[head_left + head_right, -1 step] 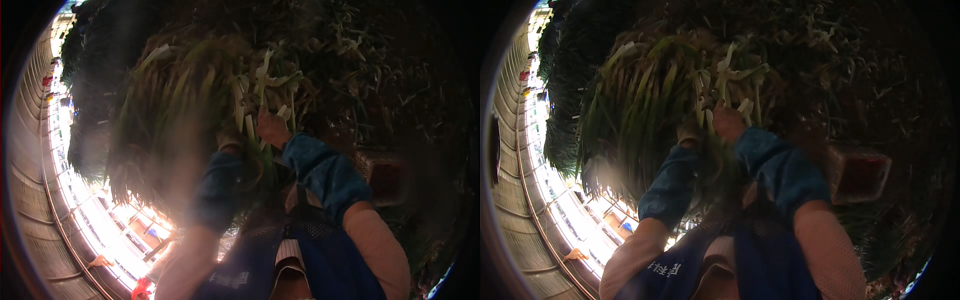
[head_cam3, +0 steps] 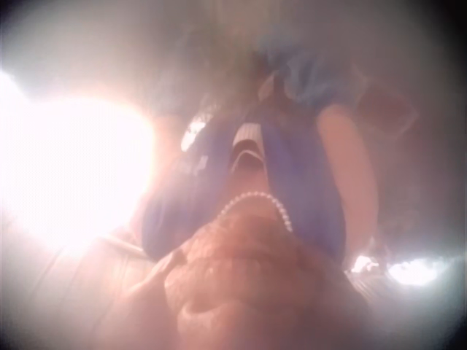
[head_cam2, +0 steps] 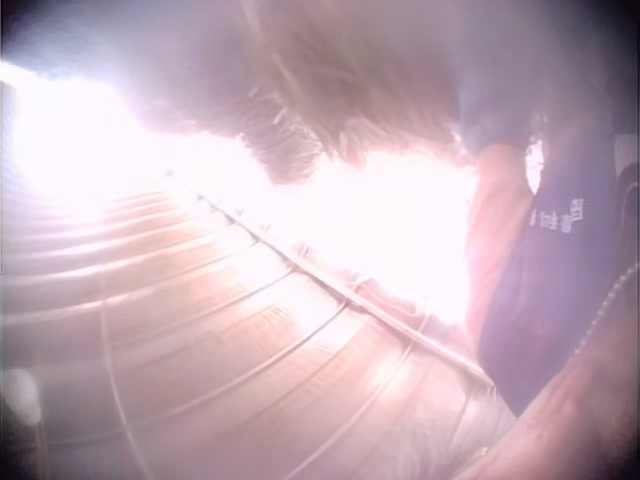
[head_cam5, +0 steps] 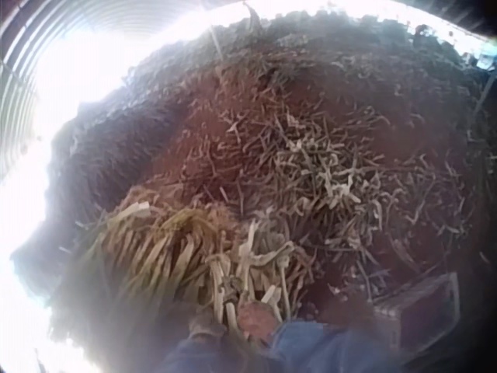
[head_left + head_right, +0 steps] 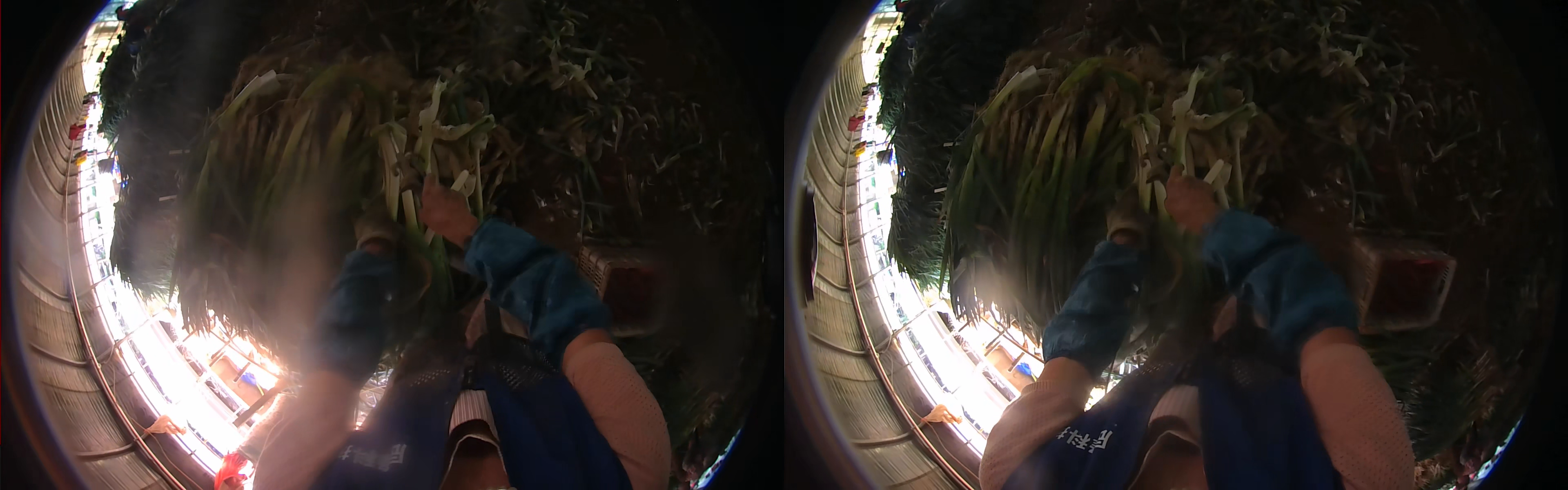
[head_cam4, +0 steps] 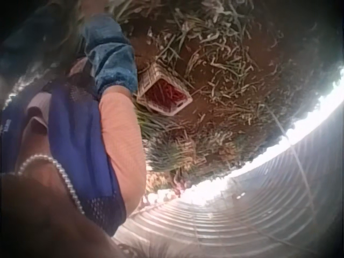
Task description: Sorting and trimming a large pile of green onions or leeks in an agricultural setting.
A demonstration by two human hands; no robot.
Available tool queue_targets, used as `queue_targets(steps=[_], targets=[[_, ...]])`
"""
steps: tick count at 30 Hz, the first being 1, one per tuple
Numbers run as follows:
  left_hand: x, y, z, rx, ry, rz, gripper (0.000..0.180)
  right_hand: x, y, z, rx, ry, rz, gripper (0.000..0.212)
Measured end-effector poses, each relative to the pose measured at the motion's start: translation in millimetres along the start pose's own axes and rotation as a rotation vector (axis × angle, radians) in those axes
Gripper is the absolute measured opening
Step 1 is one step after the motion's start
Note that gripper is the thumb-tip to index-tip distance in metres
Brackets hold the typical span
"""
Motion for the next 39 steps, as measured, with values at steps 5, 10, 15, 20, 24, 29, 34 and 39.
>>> queue_targets(steps=[5,10,15,20,24,29,34,39], targets=[[14.5,-26.7,21.8,0.351,0.074,0.328,0.051,5.6,-45.0,41.4,0.219,0.085,-0.241,0.049],[18.2,-36.0,-5.9,0.456,0.129,0.393,0.04,-3.8,-14.9,18.1,0.227,-0.09,-0.246,0.054],[24.9,-65.4,52.3,0.342,0.228,0.451,0.047,-14.6,2.2,30.0,-0.006,0.294,0.115,0.06],[78.3,2.9,63.1,0.023,0.154,0.487,0.05,15.4,-112.7,30.4,0.327,0.488,-0.313,0.06],[148.5,84.0,79.3,0.119,0.368,0.244,0.051,4.3,-139.7,52.6,0.441,0.209,-0.354,0.065],[143.9,127.3,60.1,0.167,0.415,0.073,0.054,-31.2,-119.5,45.3,0.478,-0.322,-0.4,0.069],[52.0,61.1,-20.8,0.157,0.213,0.385,0.056,-9.1,-108.9,-14.4,0.027,0.373,0.192,0.067],[29.2,-54.1,-41.4,0.448,-0.009,0.415,0.066,29.0,-128.4,2.9,0.094,0.607,0.204,0.053]])
Point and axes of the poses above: each hand's wrist, its own y-axis towards the middle knuckle, its own x-axis out of the back of the hand, z = x × y, the point moved 4 cm from there along y, towards the middle knuckle, and after that the axes turned 3 degrees about -z, right-handed, at the moved point
